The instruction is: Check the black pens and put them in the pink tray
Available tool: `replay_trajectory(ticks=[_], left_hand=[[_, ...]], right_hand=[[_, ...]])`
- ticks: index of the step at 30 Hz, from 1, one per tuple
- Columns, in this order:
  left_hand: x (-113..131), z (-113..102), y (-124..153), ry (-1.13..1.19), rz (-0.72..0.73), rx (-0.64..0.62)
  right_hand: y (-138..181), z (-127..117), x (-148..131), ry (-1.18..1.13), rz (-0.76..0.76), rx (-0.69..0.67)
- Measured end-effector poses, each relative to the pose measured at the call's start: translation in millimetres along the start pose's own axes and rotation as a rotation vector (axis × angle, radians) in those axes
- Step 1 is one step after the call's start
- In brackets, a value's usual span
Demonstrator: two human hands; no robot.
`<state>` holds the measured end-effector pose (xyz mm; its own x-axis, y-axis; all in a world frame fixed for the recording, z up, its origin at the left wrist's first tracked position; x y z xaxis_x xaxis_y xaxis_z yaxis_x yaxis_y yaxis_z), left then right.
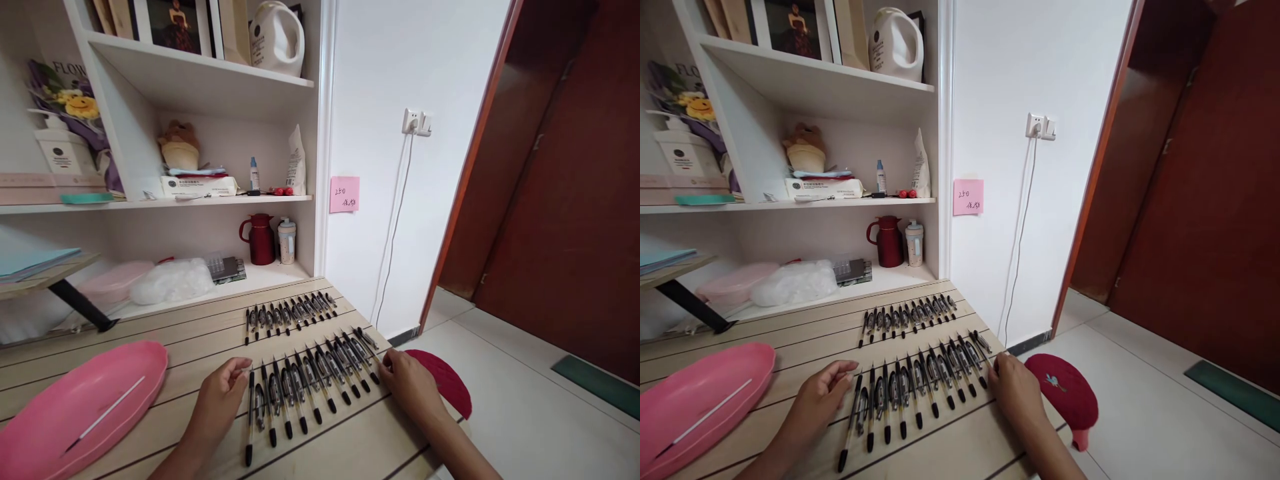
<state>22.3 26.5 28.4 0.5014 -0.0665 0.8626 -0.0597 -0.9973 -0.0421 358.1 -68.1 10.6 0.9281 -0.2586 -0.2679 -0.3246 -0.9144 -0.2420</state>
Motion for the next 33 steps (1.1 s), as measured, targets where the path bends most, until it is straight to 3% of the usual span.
replay_trajectory(ticks=[5,10,14,17,20,23,27,33], left_hand=[[27.6,22.5,1.8,0.111,0.020,-0.135],[63.9,68.6,21.6,0.532,-0.193,-0.457],[70.7,85.8,31.4,0.799,-0.322,-0.492],[61.1,78.7,27.4,0.884,-0.376,-0.432],[49.4,64.1,20.6,0.889,-0.408,-0.420],[37.2,50.8,16.1,0.877,-0.400,-0.399],[22.1,46.3,17.4,0.840,-0.385,-0.412],[18.5,45.2,21.9,0.771,-0.359,-0.431]], right_hand=[[3.0,-12.7,-18.6,-0.234,-0.016,0.128],[24.8,-10.8,-94.5,-0.690,-0.234,0.122],[33.0,-7.7,-129.0,-0.785,-0.343,0.055],[17.9,-11.8,-103.7,-0.734,-0.318,0.035],[-8.8,-19.7,-38.1,-0.479,-0.015,0.193],[-31.4,-14.0,7.6,-0.269,0.107,0.153],[-45.1,5.9,21.4,-0.192,0.105,0.050],[-48.2,24.7,19.3,-0.152,0.080,0.045]])
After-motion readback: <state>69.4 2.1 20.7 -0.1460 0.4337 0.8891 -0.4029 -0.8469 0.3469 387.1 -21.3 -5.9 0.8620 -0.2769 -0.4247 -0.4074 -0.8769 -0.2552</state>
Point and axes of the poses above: each hand's wrist, its own y-axis away from the middle knuckle, its own z-axis out of the palm, x = y × z, the point moved 5 cm from there along -y, towards the middle knuckle, and after that the axes turned 8 degrees about -z, right-handed, at the moved point
